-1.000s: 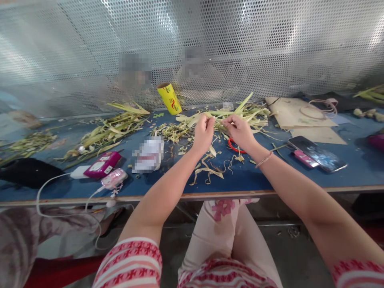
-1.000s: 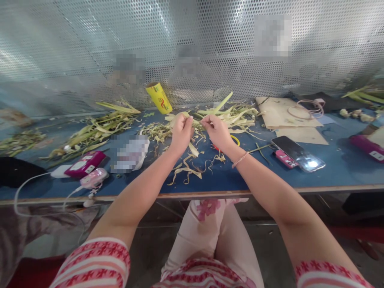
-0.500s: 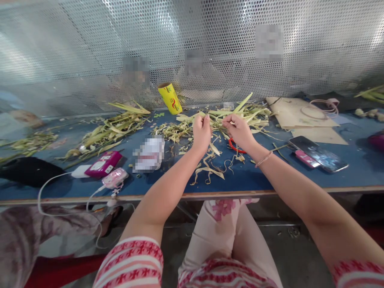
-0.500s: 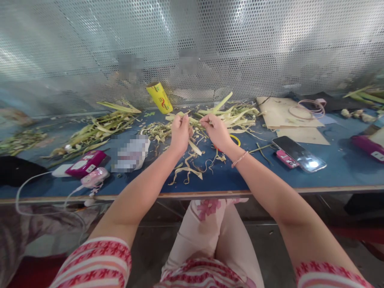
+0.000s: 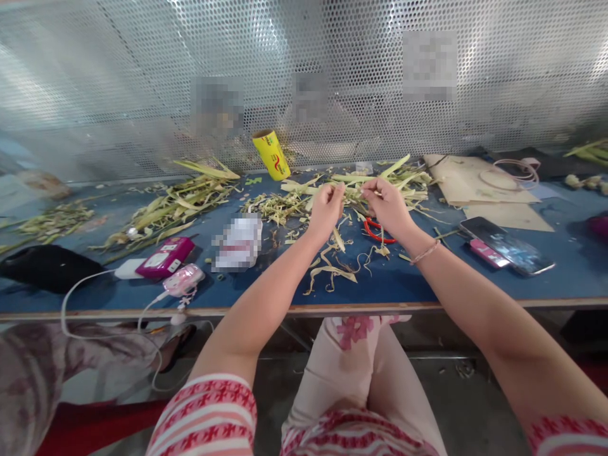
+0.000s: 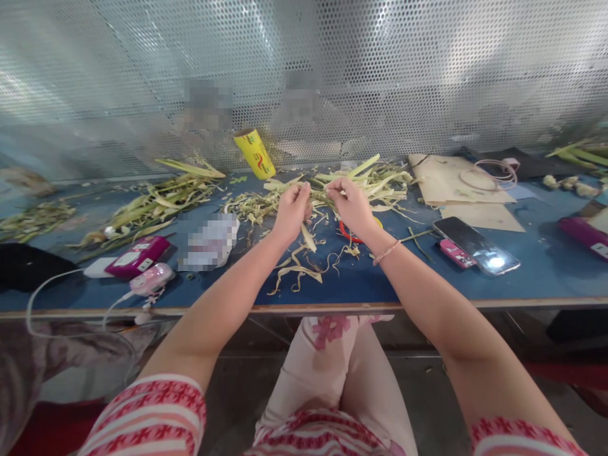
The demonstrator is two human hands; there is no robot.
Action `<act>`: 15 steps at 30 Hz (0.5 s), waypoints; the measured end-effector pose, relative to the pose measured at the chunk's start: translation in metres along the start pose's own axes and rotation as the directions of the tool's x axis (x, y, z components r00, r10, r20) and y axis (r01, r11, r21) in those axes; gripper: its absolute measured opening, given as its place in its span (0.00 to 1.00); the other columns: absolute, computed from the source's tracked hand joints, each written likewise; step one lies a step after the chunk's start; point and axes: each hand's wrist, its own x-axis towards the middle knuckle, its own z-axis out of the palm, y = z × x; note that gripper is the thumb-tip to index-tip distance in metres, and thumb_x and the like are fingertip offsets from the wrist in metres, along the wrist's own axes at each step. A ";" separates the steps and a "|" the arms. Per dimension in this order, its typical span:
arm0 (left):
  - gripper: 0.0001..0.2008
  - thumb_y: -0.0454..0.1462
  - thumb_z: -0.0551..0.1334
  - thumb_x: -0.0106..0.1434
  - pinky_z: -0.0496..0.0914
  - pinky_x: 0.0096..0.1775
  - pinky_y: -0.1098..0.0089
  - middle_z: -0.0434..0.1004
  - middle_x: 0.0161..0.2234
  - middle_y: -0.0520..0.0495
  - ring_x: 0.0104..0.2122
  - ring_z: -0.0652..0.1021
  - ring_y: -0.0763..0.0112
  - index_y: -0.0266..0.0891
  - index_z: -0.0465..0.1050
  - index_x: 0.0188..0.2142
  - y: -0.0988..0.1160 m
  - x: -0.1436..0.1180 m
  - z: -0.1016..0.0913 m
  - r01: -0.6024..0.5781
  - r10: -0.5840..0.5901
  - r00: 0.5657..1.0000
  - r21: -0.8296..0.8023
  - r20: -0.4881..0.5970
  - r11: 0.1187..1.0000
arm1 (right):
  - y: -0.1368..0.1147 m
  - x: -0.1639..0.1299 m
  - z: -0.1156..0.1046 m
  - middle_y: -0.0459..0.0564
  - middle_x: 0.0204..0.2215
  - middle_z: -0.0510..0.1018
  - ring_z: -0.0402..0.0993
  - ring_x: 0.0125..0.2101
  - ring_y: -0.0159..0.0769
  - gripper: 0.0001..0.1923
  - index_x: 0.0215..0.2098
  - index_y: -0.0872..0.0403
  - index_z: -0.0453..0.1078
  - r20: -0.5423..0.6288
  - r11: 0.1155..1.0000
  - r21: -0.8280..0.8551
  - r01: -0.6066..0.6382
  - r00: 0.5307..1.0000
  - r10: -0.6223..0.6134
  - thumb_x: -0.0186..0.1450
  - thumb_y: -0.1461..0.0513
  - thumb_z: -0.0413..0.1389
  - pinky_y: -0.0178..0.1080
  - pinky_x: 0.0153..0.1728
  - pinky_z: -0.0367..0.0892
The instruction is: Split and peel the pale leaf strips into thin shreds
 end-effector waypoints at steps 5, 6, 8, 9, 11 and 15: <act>0.15 0.42 0.59 0.61 0.50 0.20 0.71 0.52 0.15 0.57 0.14 0.53 0.81 0.41 0.58 0.22 0.011 -0.006 0.003 0.172 -0.148 0.974 -0.133 0.171 0.976 | 0.002 0.003 -0.005 0.47 0.27 0.69 0.66 0.32 0.33 0.03 0.31 0.51 0.63 -0.033 0.999 -0.017 0.028 0.999 -0.029 0.63 0.62 0.52 0.38 0.30 0.63; 0.14 0.40 0.59 0.60 0.50 0.20 0.71 0.52 0.15 0.57 0.14 0.53 0.81 0.41 0.58 0.22 0.013 -0.007 0.003 0.169 -0.145 0.974 -0.137 0.172 0.976 | 0.002 0.003 -0.005 0.47 0.28 0.69 0.66 0.32 0.34 0.03 0.31 0.51 0.63 -0.038 0.999 -0.020 0.038 0.999 -0.039 0.63 0.62 0.51 0.38 0.30 0.63; 0.11 0.36 0.59 0.58 0.50 0.20 0.71 0.50 0.14 0.58 0.14 0.53 0.81 0.41 0.59 0.22 0.016 -0.008 0.003 0.154 -0.134 0.980 -0.134 0.146 0.979 | 0.002 0.003 -0.004 0.47 0.27 0.68 0.66 0.33 0.34 0.03 0.30 0.51 0.63 -0.036 0.999 -0.024 0.047 0.998 -0.048 0.63 0.63 0.51 0.39 0.31 0.63; 0.11 0.35 0.59 0.57 0.50 0.20 0.71 0.49 0.14 0.58 0.14 0.53 0.81 0.41 0.59 0.22 0.016 -0.009 0.003 0.148 -0.131 0.983 -0.133 0.132 0.980 | 0.002 0.003 -0.004 0.47 0.27 0.68 0.66 0.33 0.34 0.03 0.30 0.51 0.63 -0.034 0.999 -0.026 0.048 0.998 -0.048 0.63 0.64 0.52 0.39 0.31 0.63; 0.10 0.33 0.59 0.56 0.49 0.20 0.72 0.49 0.13 0.58 0.14 0.52 0.81 0.40 0.60 0.21 0.017 -0.009 0.003 0.138 -0.122 0.986 -0.139 0.114 0.981 | 0.002 0.003 -0.004 0.47 0.27 0.68 0.66 0.33 0.34 0.04 0.30 0.52 0.63 -0.028 0.999 -0.024 0.042 0.999 -0.043 0.63 0.65 0.51 0.38 0.31 0.63; 0.09 0.34 0.61 0.55 0.48 0.19 0.74 0.50 0.13 0.59 0.13 0.53 0.83 0.39 0.64 0.21 0.017 -0.009 0.002 0.100 -0.080 0.991 -0.200 0.108 0.975 | -0.001 0.002 -0.004 0.46 0.27 0.68 0.66 0.33 0.33 0.04 0.30 0.52 0.63 -0.017 1.000 -0.017 0.010 1.000 -0.011 0.62 0.67 0.51 0.38 0.32 0.62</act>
